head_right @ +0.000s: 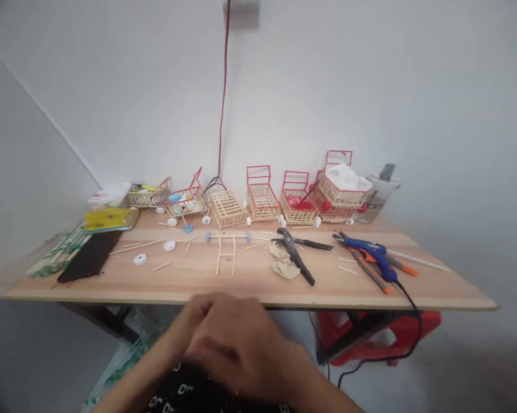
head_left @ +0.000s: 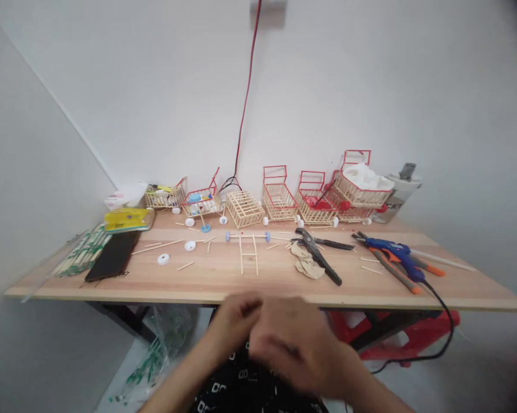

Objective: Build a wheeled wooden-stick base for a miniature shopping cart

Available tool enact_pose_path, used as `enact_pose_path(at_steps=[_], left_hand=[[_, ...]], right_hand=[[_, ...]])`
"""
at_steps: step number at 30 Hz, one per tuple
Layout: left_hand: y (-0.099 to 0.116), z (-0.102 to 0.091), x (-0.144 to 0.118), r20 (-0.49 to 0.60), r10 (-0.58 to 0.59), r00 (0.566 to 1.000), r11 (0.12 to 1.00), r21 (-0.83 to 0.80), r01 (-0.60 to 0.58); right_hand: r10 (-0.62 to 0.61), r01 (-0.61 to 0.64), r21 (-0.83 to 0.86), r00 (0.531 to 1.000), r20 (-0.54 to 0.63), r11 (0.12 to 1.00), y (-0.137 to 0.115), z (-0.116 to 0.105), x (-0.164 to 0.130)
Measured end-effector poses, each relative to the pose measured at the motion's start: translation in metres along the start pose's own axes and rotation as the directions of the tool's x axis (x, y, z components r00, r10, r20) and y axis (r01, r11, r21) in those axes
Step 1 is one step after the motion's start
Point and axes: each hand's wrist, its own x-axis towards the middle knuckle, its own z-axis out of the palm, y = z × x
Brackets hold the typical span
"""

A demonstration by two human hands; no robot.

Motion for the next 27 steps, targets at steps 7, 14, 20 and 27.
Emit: enact_pose_path(at_steps=[7, 14, 20, 27], left_hand=[[-0.034, -0.038, 0.05, -0.127, 0.123, 0.984, 0.932, 0.355, -0.071], [-0.03, 0.008, 0.039, -0.077, 0.326, 0.942, 0.619, 0.77, -0.151], [-0.02, 0.016, 0.05, -0.029, 0.293, 0.956, 0.462, 0.879, -0.115], [-0.029, 0.007, 0.055, -0.021, 0.331, 0.943, 0.47, 0.871, -0.145]], right_hand=[[0.387, -0.424, -0.244, 0.904, -0.183, 0.872, 0.15, -0.019, 0.036], [0.379, -0.386, -0.309, 0.921, -0.085, 0.869, 0.205, 0.003, 0.051], [0.377, -0.371, -0.342, 0.925, -0.05, 0.864, 0.207, 0.009, 0.05], [0.354, -0.341, -0.35, 0.935, -0.027, 0.873, 0.208, 0.008, 0.049]])
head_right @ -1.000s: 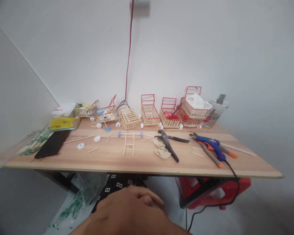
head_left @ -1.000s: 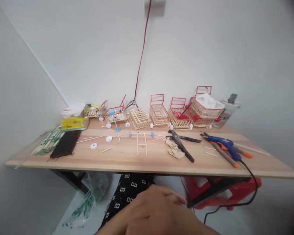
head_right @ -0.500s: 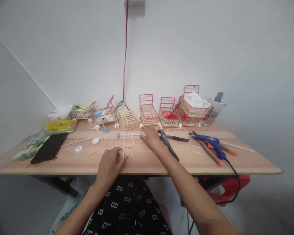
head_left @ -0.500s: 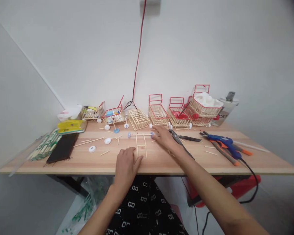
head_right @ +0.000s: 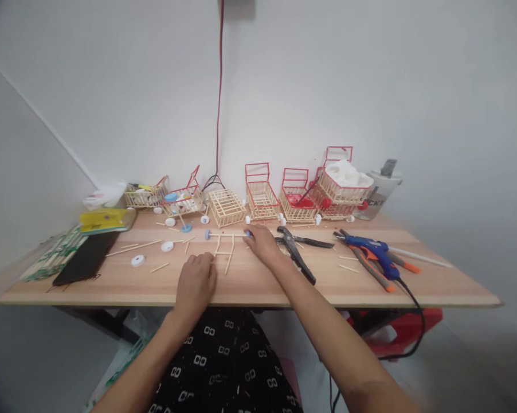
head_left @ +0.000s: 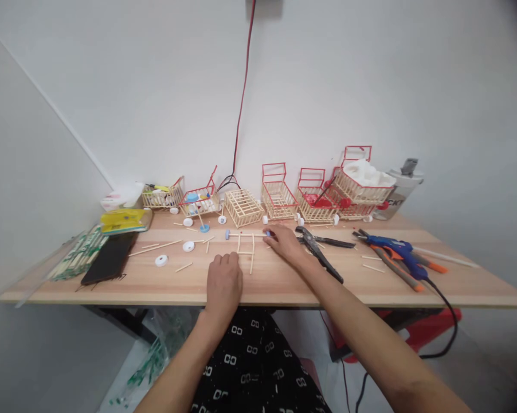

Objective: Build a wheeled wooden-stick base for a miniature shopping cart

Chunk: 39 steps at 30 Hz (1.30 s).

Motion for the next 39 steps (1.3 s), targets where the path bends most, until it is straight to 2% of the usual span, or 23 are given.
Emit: enact_pose_path(at_steps=[18, 24, 30, 37, 39], left_hand=[[-0.012, 0.007, -0.003, -0.071, 0.001, 0.997, 0.995, -0.095, -0.008], [-0.013, 0.01, -0.003, -0.081, -0.014, 0.997, 0.992, -0.126, 0.003], [-0.014, 0.012, -0.003, -0.072, -0.021, 0.997, 0.986, -0.167, 0.009], [-0.018, 0.01, -0.003, -0.076, -0.053, 0.996, 0.976, -0.215, 0.036], [-0.021, 0.006, -0.004, -0.077, -0.091, 0.993, 0.953, -0.297, 0.064]], right_hand=[[-0.058, 0.057, -0.03, 0.998, -0.04, 0.998, 0.001, -0.002, -0.002], [-0.11, 0.106, -0.078, 0.993, -0.048, 0.991, -0.029, -0.018, -0.028], [-0.152, 0.171, -0.161, 0.981, 0.121, 0.972, -0.065, -0.008, -0.063], [-0.121, 0.137, -0.136, 0.986, 0.118, 0.981, -0.072, 0.001, -0.062], [-0.115, 0.124, -0.087, 0.989, 0.094, 0.988, -0.068, -0.001, -0.066]])
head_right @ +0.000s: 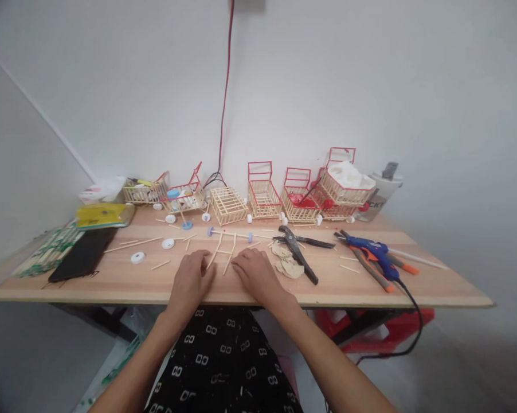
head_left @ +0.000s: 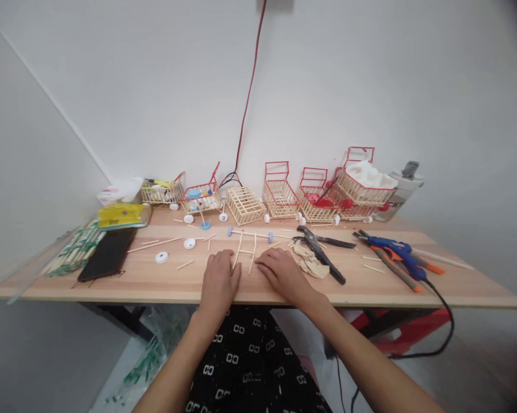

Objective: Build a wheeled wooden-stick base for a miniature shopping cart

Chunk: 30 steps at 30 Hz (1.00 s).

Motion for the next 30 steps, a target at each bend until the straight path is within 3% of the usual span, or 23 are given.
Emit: enact_pose_path(at_steps=[4, 8, 14, 20, 24, 30], left_hand=[[-0.008, -0.014, -0.002, -0.038, -0.182, 0.982, 0.937, -0.308, 0.162], [-0.023, -0.03, 0.003, -0.069, -0.279, 0.958, 0.902, -0.362, 0.237], [-0.055, -0.034, 0.052, -0.027, -0.099, 0.995, 0.971, -0.221, 0.091], [-0.069, -0.005, 0.104, 0.075, 0.129, 0.989, 0.971, -0.21, -0.111], [-0.068, 0.015, 0.116, 0.178, 0.245, 0.953, 0.953, -0.225, -0.203], [-0.068, 0.021, 0.112, 0.205, 0.195, 0.959, 0.967, -0.201, -0.153]], right_hand=[[0.095, -0.082, 0.128, 0.99, -0.1, 0.988, 0.01, -0.009, -0.016], [0.249, -0.219, 0.171, 0.952, -0.181, 0.961, 0.025, -0.023, -0.021], [0.221, -0.201, 0.118, 0.956, -0.191, 0.972, 0.056, -0.019, 0.019], [0.157, -0.143, 0.118, 0.98, -0.12, 0.983, 0.072, -0.002, 0.055], [0.123, -0.11, 0.132, 0.988, -0.092, 0.985, 0.076, -0.001, 0.058], [0.148, -0.132, 0.165, 0.985, -0.09, 0.977, 0.078, 0.001, 0.061]])
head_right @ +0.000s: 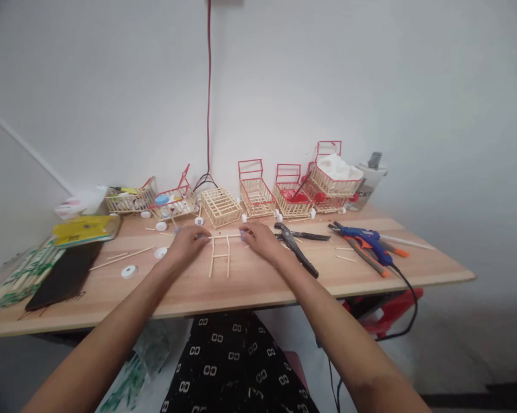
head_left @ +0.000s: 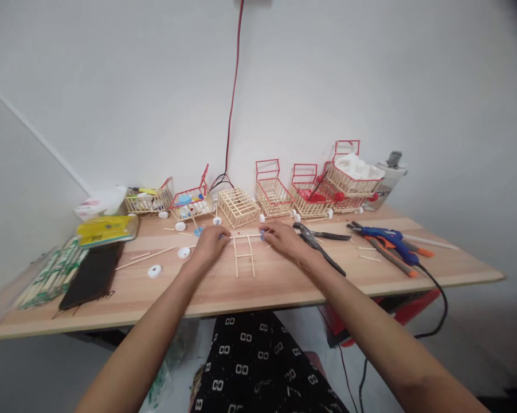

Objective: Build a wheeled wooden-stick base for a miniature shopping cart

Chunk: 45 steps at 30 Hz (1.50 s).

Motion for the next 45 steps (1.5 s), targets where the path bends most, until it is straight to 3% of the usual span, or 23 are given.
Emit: enact_pose_path(at_steps=[9, 16, 21, 27, 45], left_hand=[[0.009, 0.003, -0.007, -0.048, -0.001, 0.999, 1.0, -0.004, 0.001], [0.017, 0.008, -0.011, -0.025, 0.062, 0.998, 0.998, -0.008, -0.062], [0.02, 0.008, -0.011, -0.012, 0.072, 0.997, 0.997, -0.003, -0.072], [0.023, 0.009, -0.012, -0.02, 0.073, 0.997, 0.997, 0.023, -0.073], [0.02, 0.013, -0.011, -0.03, 0.115, 0.993, 0.993, 0.017, -0.114]], right_hand=[[-0.003, 0.002, -0.01, 1.0, -0.03, 1.0, -0.027, 0.016, 0.012], [0.104, -0.129, -0.143, 0.98, -0.17, 0.981, -0.034, 0.003, -0.004], [0.204, -0.23, -0.249, 0.971, -0.126, 0.941, -0.044, 0.002, -0.026], [0.307, -0.314, -0.329, 0.949, -0.075, 0.891, -0.061, 0.012, -0.03], [0.247, -0.254, -0.31, 0.967, -0.061, 0.916, -0.063, 0.01, -0.033]])
